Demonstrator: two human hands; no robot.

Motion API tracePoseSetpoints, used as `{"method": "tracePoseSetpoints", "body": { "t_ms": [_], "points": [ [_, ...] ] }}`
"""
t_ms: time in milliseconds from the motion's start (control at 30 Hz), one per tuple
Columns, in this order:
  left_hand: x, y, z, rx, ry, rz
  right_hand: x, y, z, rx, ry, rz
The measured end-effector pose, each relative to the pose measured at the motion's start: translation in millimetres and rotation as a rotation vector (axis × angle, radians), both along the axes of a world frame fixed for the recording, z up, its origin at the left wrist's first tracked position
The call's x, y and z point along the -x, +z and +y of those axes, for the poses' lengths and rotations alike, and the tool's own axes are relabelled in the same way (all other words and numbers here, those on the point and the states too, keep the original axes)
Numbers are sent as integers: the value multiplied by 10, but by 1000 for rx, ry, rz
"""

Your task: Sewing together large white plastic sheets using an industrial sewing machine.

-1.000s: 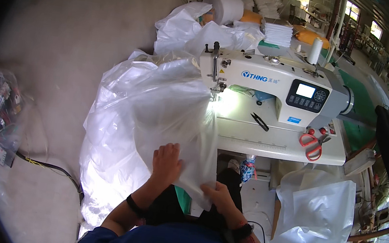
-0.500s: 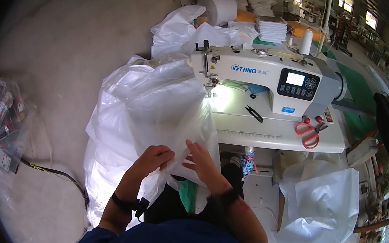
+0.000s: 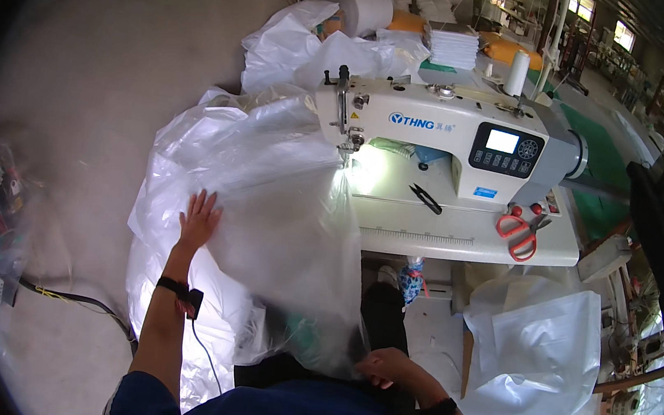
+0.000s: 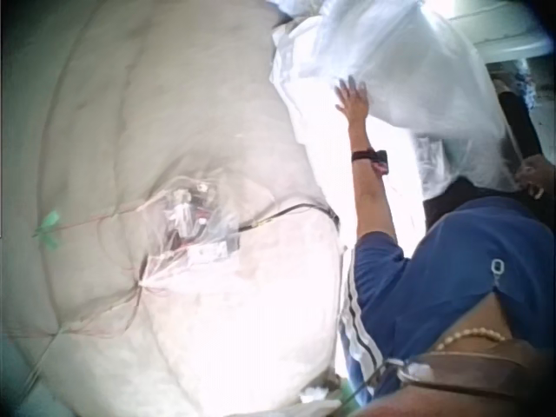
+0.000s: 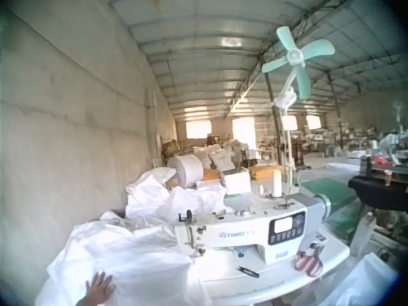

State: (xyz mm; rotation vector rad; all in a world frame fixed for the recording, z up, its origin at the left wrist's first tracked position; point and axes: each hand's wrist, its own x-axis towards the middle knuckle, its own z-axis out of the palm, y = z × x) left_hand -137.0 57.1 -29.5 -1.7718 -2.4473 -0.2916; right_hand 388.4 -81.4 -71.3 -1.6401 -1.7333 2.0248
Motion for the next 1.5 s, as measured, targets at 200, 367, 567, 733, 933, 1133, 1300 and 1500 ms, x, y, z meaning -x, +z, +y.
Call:
{"method": "tracePoseSetpoints", "body": {
  "t_ms": [200,367,567,733,933,1133,1300,1500],
  "points": [
    [189,114,426,111,40,-10,444,-257,763,-687,-480,90],
    [409,221,679,120,-4,-41,1010,-217,1021,-277,-415,664],
    [641,272,901,162,-35,4,755,186,636,-80,-602,686],
    [159,895,770,442,-49,490,813,295,509,-68,-574,708],
    [-1729,1026,-712,-280,-888,-265,777,263,215,39,-648,796],
    [-2678,724,-1505,-182,-746,-387,719,242,66,67,-557,845],
    [-2830,561,-1594,-133,-687,-318,830,269,-69,-32,-587,903],
    [-2839,525,-1650,-143,-699,-210,815,322,-153,43,-620,954]
  ]
}}
